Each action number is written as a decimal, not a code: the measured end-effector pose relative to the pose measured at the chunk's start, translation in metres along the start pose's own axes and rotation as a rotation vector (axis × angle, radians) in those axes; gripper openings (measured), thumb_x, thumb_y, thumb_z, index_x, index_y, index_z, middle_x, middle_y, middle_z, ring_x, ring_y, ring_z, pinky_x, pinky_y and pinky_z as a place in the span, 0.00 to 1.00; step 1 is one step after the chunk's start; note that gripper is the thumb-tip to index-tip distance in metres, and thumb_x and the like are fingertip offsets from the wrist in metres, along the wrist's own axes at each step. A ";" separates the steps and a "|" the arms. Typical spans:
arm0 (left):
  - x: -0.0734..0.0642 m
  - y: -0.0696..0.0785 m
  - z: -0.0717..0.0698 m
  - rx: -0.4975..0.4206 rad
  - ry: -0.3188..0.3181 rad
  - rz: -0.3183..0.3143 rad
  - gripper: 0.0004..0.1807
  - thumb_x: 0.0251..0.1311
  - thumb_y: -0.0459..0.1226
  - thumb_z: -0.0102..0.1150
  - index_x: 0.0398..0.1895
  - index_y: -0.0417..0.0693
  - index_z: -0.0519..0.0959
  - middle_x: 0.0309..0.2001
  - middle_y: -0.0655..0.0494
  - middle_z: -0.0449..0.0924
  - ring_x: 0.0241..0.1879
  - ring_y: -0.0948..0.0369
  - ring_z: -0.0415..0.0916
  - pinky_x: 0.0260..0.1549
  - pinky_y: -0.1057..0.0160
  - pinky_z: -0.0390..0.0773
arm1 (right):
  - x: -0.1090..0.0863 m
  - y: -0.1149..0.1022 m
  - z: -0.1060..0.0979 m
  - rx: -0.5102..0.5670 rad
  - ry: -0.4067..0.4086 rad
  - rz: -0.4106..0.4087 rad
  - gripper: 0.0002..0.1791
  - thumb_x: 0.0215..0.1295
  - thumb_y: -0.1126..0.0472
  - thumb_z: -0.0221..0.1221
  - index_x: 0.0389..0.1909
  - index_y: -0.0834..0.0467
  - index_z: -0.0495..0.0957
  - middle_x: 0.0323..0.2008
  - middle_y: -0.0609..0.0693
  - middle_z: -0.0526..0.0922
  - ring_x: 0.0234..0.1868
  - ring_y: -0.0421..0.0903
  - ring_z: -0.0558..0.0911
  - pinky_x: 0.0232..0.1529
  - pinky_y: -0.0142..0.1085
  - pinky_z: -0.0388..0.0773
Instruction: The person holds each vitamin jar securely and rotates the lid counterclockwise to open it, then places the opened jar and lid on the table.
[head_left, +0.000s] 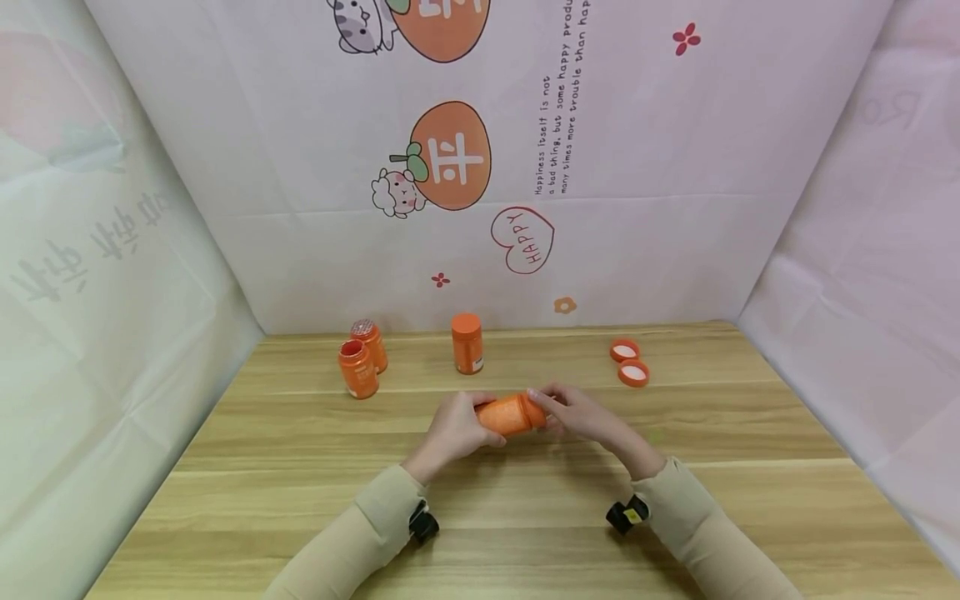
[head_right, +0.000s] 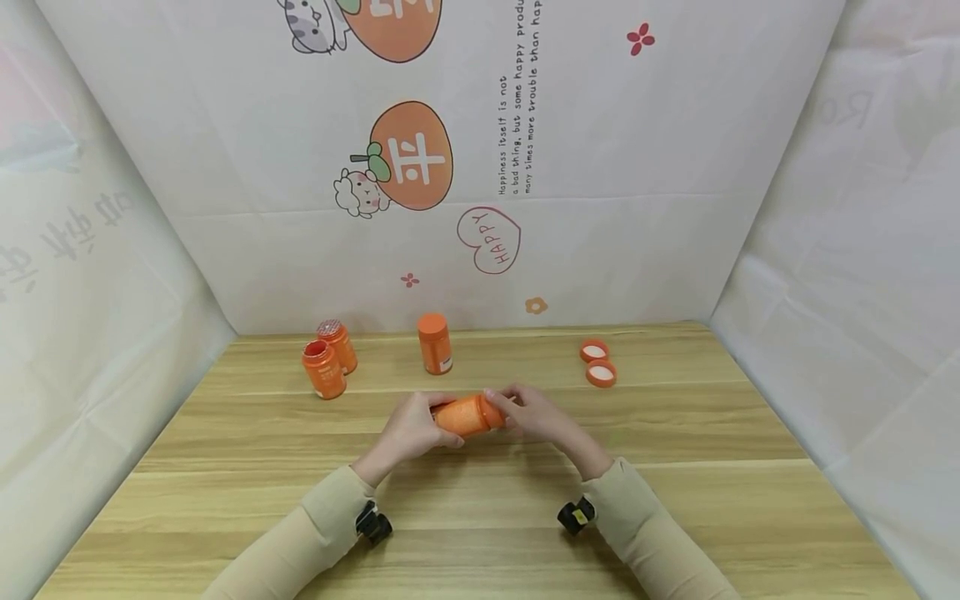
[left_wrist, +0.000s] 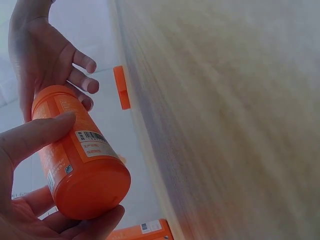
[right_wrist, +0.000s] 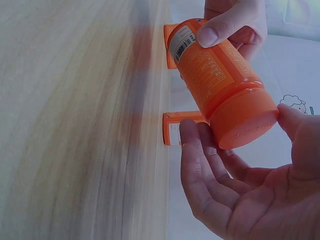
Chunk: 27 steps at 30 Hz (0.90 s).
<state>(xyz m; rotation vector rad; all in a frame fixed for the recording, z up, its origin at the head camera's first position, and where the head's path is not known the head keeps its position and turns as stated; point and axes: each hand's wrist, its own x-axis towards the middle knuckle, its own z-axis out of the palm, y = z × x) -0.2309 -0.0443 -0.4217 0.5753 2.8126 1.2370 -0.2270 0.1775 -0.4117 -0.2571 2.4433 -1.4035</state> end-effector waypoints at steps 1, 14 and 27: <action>0.000 0.000 0.000 0.000 0.000 0.003 0.31 0.30 0.36 0.79 0.47 0.45 0.82 0.42 0.54 0.84 0.35 0.60 0.74 0.38 0.59 0.73 | 0.000 0.000 0.000 0.003 -0.005 0.002 0.33 0.66 0.36 0.48 0.54 0.61 0.71 0.39 0.55 0.80 0.42 0.57 0.82 0.40 0.49 0.79; -0.001 -0.001 0.000 -0.009 -0.008 0.005 0.31 0.30 0.36 0.79 0.47 0.45 0.82 0.43 0.54 0.83 0.37 0.59 0.74 0.40 0.58 0.73 | -0.004 -0.001 -0.003 0.045 -0.061 -0.061 0.31 0.67 0.45 0.54 0.61 0.63 0.66 0.54 0.63 0.73 0.46 0.49 0.79 0.48 0.50 0.78; -0.001 -0.002 0.001 -0.006 -0.010 0.007 0.30 0.28 0.36 0.79 0.44 0.47 0.83 0.40 0.56 0.84 0.35 0.60 0.73 0.39 0.58 0.73 | -0.008 0.001 -0.007 0.008 -0.102 -0.204 0.27 0.64 0.52 0.59 0.62 0.58 0.68 0.58 0.61 0.72 0.52 0.54 0.77 0.49 0.48 0.77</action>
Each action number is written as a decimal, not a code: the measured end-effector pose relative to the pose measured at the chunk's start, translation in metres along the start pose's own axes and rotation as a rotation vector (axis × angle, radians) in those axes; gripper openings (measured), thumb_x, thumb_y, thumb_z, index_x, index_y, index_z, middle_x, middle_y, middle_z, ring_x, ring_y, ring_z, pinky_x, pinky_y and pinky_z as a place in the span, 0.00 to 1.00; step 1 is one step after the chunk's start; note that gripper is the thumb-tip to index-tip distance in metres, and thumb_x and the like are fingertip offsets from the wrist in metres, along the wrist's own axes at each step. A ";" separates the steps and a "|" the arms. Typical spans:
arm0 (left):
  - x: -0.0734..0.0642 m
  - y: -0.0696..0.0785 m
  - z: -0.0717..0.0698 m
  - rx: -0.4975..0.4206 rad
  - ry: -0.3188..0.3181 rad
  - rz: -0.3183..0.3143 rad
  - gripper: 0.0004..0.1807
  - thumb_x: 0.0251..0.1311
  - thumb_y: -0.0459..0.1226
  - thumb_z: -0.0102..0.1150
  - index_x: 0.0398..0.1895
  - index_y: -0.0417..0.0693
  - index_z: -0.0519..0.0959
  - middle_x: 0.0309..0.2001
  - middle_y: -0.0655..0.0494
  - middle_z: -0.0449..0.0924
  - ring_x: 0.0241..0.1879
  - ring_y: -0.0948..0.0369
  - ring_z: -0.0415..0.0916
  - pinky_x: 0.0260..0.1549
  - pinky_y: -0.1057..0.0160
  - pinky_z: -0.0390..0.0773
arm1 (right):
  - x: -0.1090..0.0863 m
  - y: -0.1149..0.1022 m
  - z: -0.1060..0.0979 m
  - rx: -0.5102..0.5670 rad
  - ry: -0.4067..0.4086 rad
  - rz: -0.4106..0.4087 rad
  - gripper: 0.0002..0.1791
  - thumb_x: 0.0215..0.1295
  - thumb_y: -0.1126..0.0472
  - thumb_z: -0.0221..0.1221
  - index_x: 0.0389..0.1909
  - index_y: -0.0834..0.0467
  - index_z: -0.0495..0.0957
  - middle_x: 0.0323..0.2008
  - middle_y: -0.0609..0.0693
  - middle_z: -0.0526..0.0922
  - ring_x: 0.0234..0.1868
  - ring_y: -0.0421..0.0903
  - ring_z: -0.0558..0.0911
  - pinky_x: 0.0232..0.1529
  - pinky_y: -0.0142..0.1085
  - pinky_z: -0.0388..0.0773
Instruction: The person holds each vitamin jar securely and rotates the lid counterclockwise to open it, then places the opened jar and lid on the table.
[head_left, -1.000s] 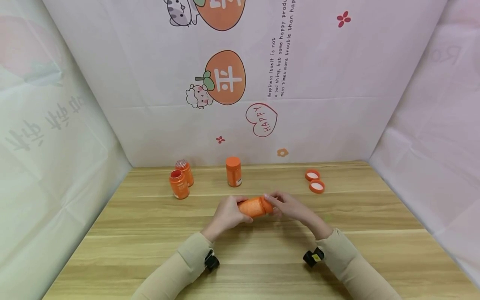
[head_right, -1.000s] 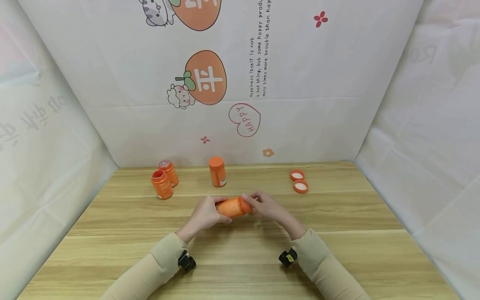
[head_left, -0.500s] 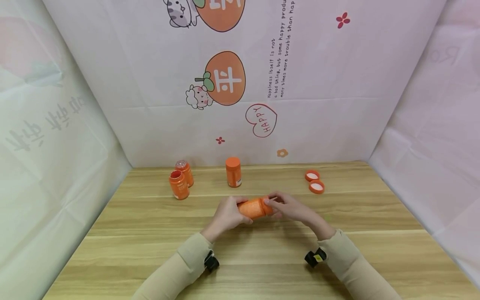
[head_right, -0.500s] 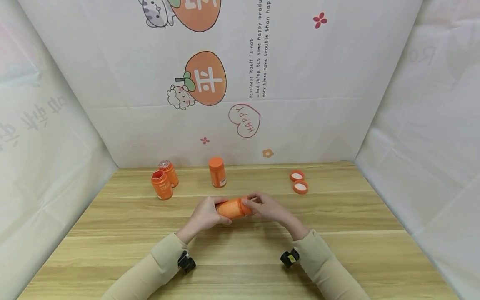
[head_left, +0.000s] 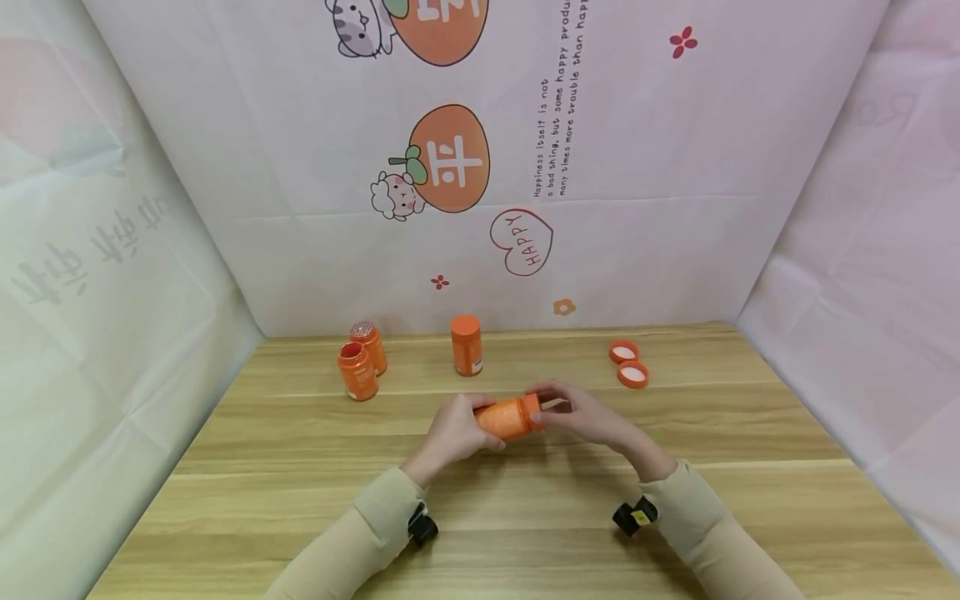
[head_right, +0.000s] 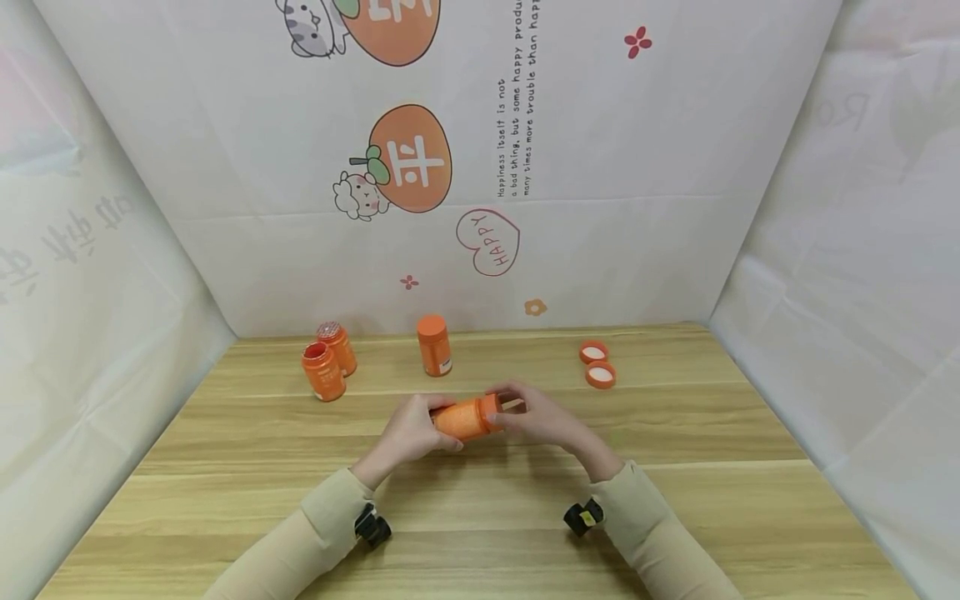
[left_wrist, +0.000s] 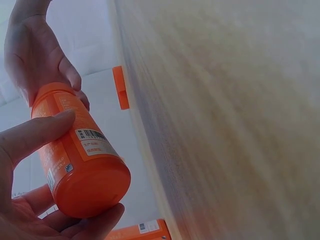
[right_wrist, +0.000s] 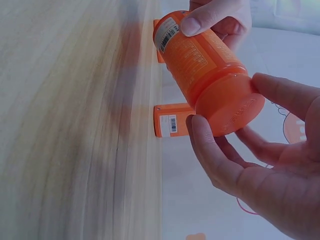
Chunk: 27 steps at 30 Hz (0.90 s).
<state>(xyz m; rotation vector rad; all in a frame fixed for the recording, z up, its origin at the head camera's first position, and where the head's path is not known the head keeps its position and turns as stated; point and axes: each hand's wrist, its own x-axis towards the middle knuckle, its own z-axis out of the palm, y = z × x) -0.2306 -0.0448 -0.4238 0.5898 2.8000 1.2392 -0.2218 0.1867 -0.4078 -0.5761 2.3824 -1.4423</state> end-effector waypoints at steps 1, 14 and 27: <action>0.000 0.000 0.000 -0.001 -0.001 0.000 0.30 0.28 0.36 0.79 0.44 0.47 0.83 0.40 0.56 0.84 0.35 0.60 0.73 0.39 0.58 0.73 | 0.000 0.000 0.000 -0.007 0.003 -0.013 0.27 0.64 0.52 0.59 0.61 0.58 0.68 0.58 0.60 0.72 0.53 0.55 0.77 0.49 0.47 0.77; 0.000 0.001 0.001 -0.013 -0.008 -0.003 0.31 0.28 0.36 0.79 0.45 0.46 0.83 0.40 0.55 0.84 0.35 0.60 0.74 0.38 0.58 0.73 | 0.001 0.008 -0.004 0.053 -0.007 -0.178 0.28 0.57 0.66 0.65 0.59 0.61 0.68 0.58 0.60 0.73 0.59 0.61 0.72 0.56 0.49 0.74; 0.001 0.001 0.001 -0.026 -0.006 -0.010 0.30 0.29 0.35 0.79 0.45 0.45 0.83 0.40 0.55 0.84 0.35 0.60 0.74 0.38 0.59 0.72 | 0.003 0.014 -0.003 0.072 0.024 -0.228 0.29 0.52 0.74 0.64 0.56 0.61 0.70 0.57 0.58 0.74 0.61 0.59 0.72 0.60 0.51 0.69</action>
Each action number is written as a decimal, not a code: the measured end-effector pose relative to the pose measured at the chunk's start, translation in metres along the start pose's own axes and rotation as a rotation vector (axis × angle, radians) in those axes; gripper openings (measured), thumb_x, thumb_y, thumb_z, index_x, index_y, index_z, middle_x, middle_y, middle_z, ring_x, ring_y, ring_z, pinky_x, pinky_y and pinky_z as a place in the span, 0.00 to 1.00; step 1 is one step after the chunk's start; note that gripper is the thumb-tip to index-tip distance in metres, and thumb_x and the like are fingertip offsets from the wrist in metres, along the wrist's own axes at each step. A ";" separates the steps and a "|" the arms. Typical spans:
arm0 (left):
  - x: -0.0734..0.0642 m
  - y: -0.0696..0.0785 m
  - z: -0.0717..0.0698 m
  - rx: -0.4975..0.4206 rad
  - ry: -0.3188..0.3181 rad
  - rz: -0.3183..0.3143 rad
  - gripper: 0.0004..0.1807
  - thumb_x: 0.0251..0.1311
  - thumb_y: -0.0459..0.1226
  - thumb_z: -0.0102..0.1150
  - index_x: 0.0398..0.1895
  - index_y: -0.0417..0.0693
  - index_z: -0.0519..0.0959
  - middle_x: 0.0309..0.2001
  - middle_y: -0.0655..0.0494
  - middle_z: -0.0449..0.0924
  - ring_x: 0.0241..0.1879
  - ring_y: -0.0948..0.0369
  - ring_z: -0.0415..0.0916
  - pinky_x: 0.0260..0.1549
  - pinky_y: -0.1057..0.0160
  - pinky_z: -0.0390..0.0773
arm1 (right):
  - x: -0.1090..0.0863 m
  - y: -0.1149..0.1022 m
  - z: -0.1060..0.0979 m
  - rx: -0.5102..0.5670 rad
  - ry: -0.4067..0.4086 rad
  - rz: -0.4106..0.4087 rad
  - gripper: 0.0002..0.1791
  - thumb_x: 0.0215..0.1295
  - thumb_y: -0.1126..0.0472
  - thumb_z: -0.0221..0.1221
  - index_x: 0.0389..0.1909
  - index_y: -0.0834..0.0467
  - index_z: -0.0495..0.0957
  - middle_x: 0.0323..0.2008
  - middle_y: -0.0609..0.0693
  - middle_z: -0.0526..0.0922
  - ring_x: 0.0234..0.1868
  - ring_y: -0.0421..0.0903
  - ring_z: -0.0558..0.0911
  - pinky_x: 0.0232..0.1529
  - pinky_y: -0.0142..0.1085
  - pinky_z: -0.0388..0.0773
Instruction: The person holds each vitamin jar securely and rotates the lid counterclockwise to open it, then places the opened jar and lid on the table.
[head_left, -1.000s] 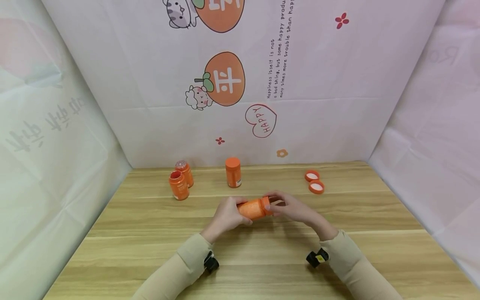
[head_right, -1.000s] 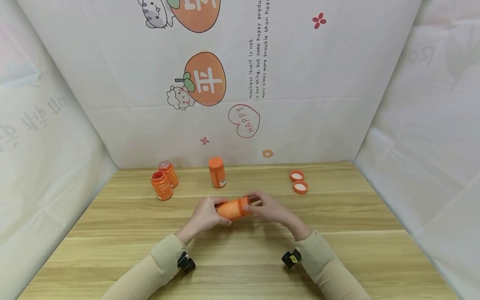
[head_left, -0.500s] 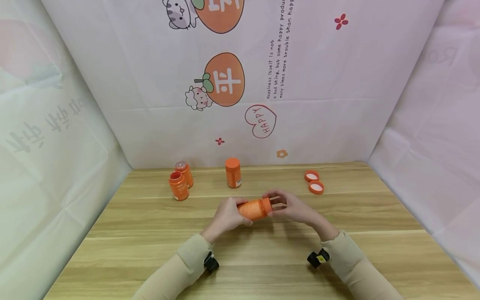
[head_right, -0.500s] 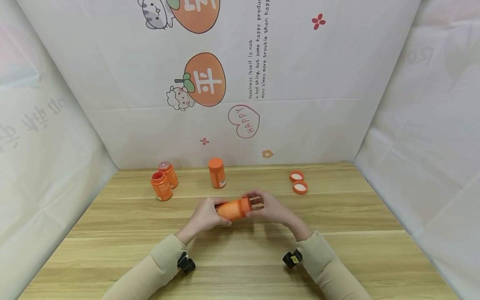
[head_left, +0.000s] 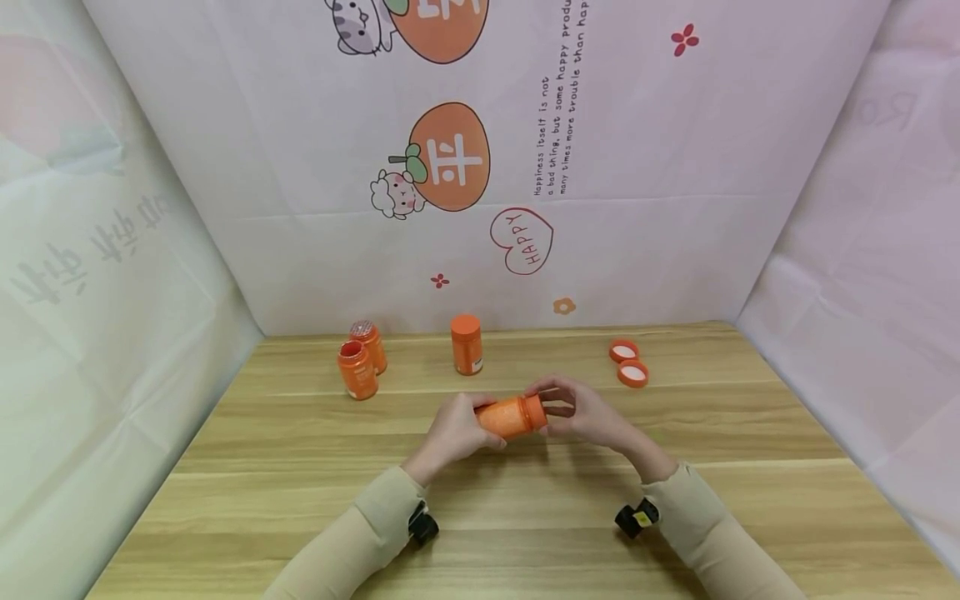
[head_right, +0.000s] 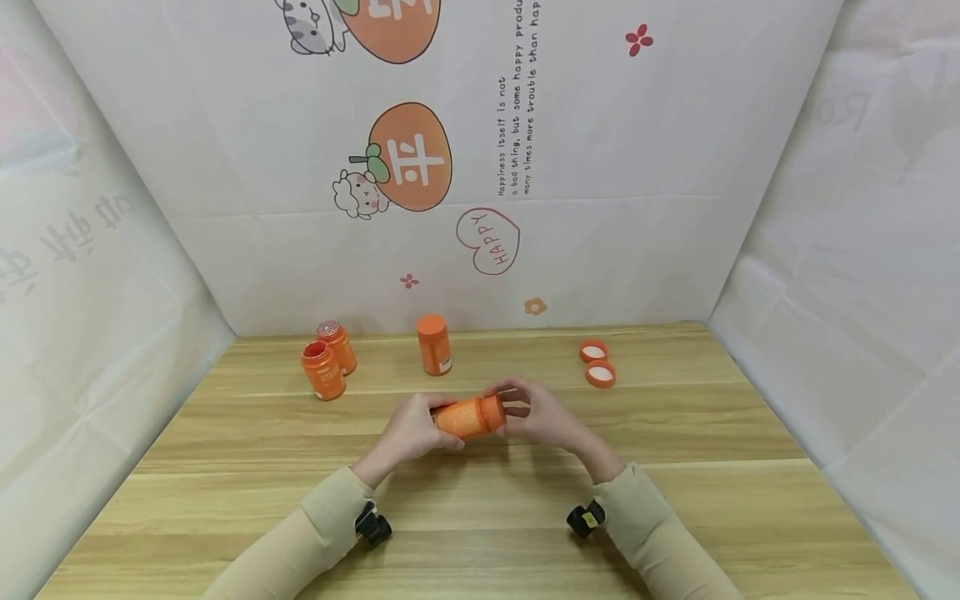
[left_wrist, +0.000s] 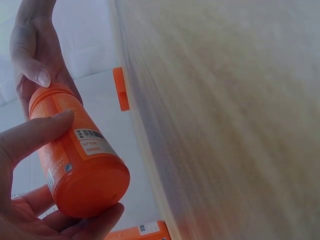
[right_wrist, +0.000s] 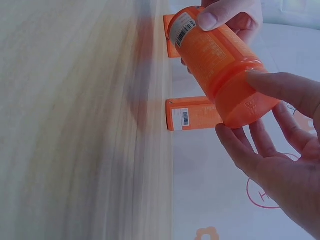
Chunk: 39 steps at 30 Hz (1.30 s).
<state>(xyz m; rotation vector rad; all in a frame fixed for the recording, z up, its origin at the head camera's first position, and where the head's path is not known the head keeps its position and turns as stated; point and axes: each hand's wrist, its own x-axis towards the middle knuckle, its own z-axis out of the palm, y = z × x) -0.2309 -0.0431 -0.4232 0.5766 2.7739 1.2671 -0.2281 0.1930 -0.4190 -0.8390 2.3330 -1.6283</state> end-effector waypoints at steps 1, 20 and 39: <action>0.000 0.000 0.000 0.000 0.000 -0.002 0.30 0.29 0.35 0.79 0.45 0.45 0.83 0.40 0.54 0.84 0.35 0.60 0.74 0.38 0.58 0.72 | 0.000 0.000 -0.001 0.004 0.000 0.003 0.29 0.52 0.74 0.65 0.56 0.60 0.70 0.57 0.58 0.74 0.61 0.59 0.72 0.60 0.51 0.69; 0.000 -0.002 0.001 0.047 0.005 0.039 0.29 0.29 0.36 0.79 0.43 0.46 0.84 0.38 0.57 0.84 0.34 0.62 0.73 0.38 0.61 0.73 | 0.012 -0.012 0.002 -0.062 0.039 0.344 0.31 0.66 0.41 0.52 0.60 0.61 0.68 0.53 0.59 0.73 0.49 0.50 0.78 0.49 0.50 0.77; -0.001 0.001 0.001 0.014 -0.003 0.010 0.32 0.30 0.35 0.79 0.48 0.44 0.82 0.41 0.54 0.83 0.36 0.60 0.74 0.38 0.58 0.73 | 0.013 -0.015 0.001 -0.111 -0.023 0.522 0.33 0.64 0.34 0.49 0.51 0.59 0.74 0.37 0.53 0.80 0.37 0.51 0.81 0.39 0.46 0.77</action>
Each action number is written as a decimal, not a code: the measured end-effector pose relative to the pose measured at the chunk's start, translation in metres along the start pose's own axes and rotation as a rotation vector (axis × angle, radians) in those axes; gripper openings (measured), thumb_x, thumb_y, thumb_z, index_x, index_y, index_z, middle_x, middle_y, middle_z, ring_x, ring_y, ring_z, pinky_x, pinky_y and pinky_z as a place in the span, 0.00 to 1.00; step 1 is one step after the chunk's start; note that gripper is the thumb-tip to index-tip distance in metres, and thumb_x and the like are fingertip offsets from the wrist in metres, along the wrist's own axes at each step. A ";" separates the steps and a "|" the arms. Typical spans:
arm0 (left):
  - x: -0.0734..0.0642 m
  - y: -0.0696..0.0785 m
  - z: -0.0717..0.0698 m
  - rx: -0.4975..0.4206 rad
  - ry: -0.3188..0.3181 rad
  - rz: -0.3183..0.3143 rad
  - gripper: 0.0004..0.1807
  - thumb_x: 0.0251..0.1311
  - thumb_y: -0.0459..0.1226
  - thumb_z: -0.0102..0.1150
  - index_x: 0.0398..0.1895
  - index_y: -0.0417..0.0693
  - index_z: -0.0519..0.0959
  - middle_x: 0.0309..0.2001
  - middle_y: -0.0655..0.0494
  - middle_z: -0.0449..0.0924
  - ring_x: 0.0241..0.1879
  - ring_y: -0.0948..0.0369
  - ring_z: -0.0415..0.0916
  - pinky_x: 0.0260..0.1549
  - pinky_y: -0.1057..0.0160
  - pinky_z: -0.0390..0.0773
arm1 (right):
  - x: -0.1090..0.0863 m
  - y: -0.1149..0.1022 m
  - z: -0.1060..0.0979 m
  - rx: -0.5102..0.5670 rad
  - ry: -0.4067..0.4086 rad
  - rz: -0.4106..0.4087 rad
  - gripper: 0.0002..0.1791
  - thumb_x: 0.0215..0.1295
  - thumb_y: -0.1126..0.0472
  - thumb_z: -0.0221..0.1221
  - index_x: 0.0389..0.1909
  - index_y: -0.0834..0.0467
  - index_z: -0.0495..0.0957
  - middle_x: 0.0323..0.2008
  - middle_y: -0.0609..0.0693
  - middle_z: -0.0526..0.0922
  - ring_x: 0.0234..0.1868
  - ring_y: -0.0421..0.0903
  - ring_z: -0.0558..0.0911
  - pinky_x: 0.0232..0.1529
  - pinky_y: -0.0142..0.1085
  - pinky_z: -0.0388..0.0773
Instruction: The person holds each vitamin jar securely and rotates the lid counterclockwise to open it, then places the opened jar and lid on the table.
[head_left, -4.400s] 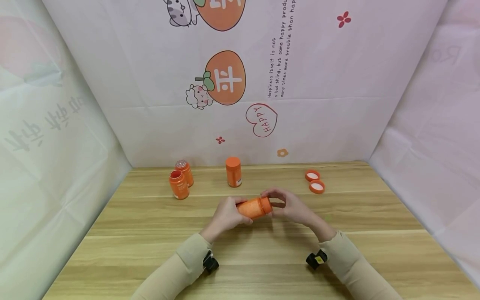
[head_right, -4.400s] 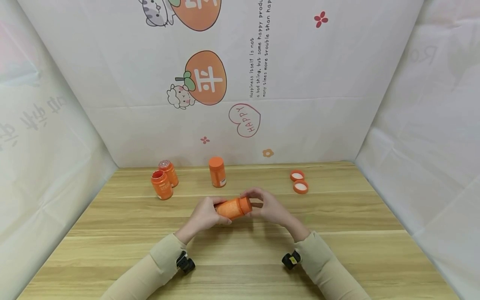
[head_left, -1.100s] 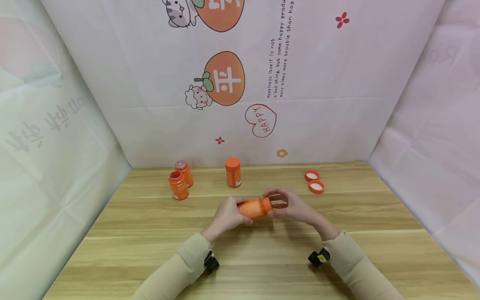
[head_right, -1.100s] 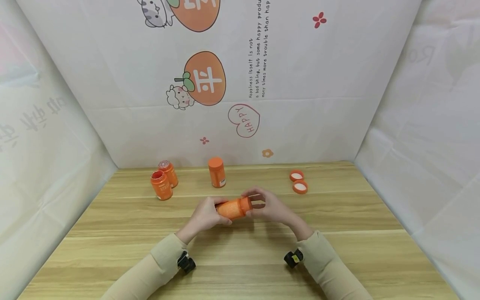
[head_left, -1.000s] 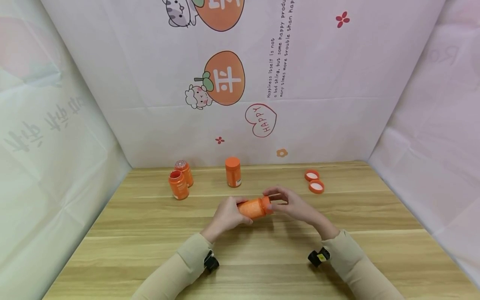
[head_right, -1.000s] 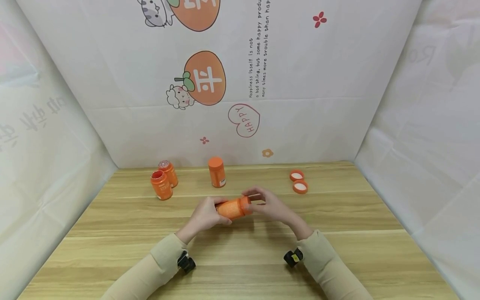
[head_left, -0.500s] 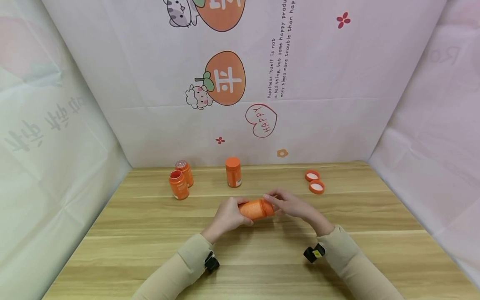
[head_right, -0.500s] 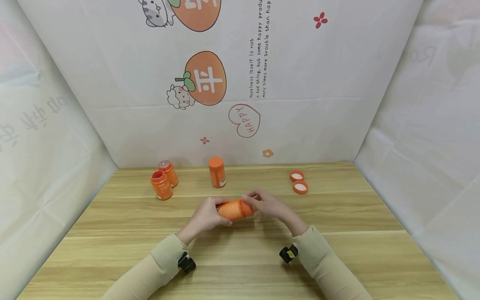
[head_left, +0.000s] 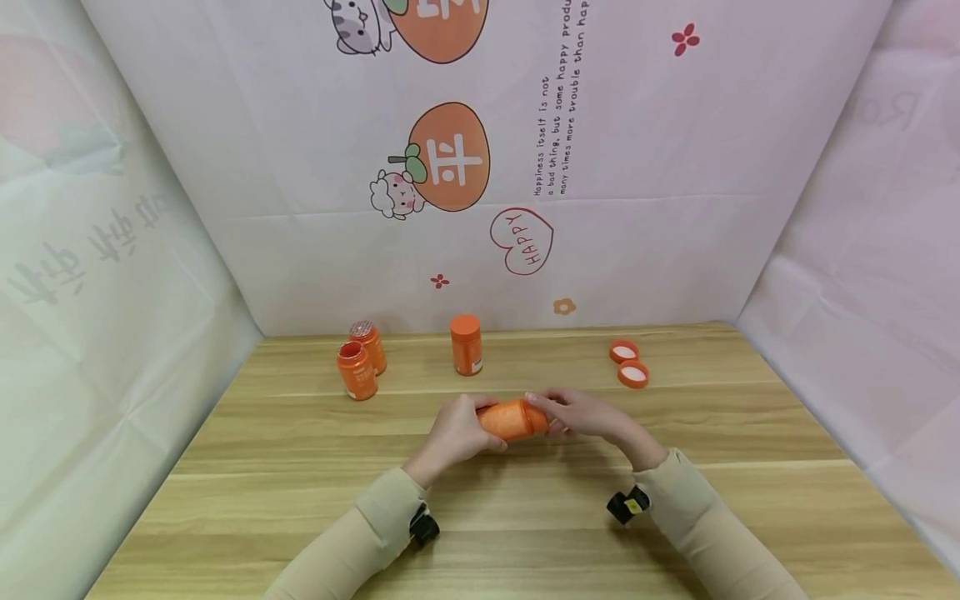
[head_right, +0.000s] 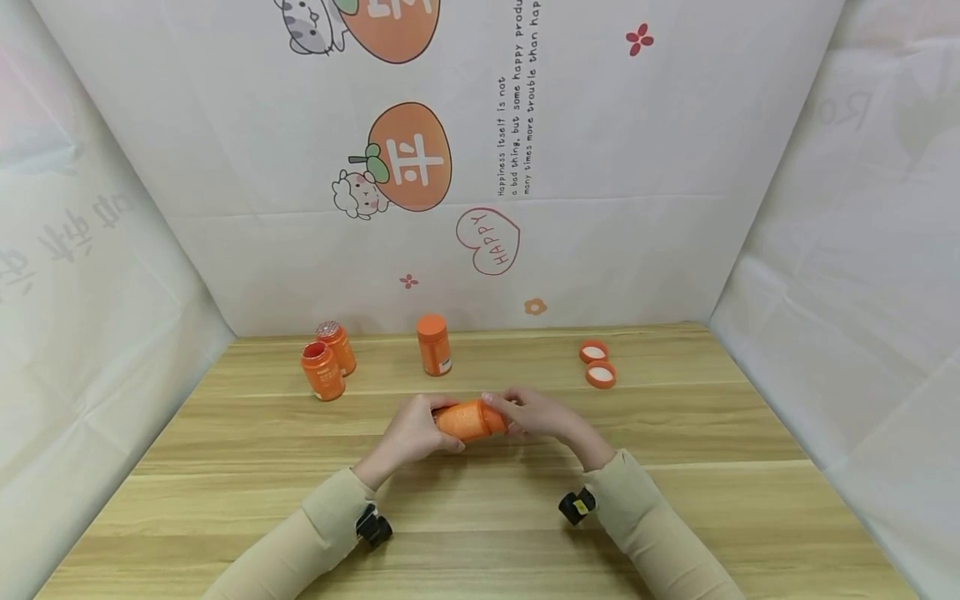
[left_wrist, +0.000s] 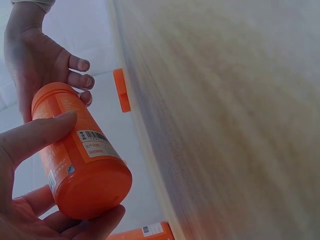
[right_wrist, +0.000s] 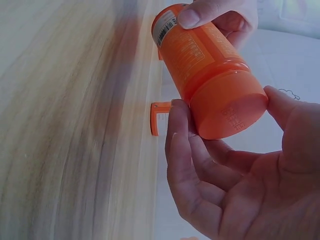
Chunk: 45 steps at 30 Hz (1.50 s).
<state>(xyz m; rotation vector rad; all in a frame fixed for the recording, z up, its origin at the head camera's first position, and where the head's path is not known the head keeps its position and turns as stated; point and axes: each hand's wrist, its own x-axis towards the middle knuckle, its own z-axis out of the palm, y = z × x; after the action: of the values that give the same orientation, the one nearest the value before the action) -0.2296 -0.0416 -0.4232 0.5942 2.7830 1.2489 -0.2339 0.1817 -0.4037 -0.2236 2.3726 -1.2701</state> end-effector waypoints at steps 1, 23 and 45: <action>0.000 0.000 0.000 -0.001 0.000 -0.001 0.32 0.30 0.35 0.79 0.48 0.44 0.82 0.41 0.54 0.83 0.36 0.60 0.74 0.38 0.59 0.73 | 0.000 0.000 0.000 0.002 -0.001 -0.005 0.32 0.64 0.34 0.50 0.51 0.59 0.74 0.37 0.53 0.80 0.38 0.51 0.81 0.39 0.46 0.77; 0.000 -0.002 0.000 -0.010 -0.006 -0.014 0.33 0.29 0.34 0.79 0.48 0.45 0.82 0.42 0.54 0.83 0.36 0.60 0.74 0.39 0.58 0.73 | -0.007 0.001 -0.002 -0.039 -0.013 -0.196 0.28 0.63 0.47 0.59 0.59 0.58 0.70 0.52 0.61 0.76 0.42 0.52 0.78 0.40 0.48 0.78; -0.001 0.000 0.000 -0.021 -0.016 -0.016 0.31 0.30 0.35 0.79 0.47 0.45 0.82 0.41 0.55 0.83 0.36 0.60 0.74 0.40 0.58 0.72 | -0.010 0.004 -0.004 -0.061 0.058 -0.364 0.30 0.52 0.58 0.69 0.57 0.59 0.73 0.54 0.57 0.76 0.51 0.55 0.77 0.47 0.45 0.76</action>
<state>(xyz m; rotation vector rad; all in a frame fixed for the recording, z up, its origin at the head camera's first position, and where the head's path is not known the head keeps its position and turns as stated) -0.2291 -0.0422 -0.4232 0.5774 2.7525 1.2623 -0.2265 0.1905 -0.4014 -0.6718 2.4995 -1.3767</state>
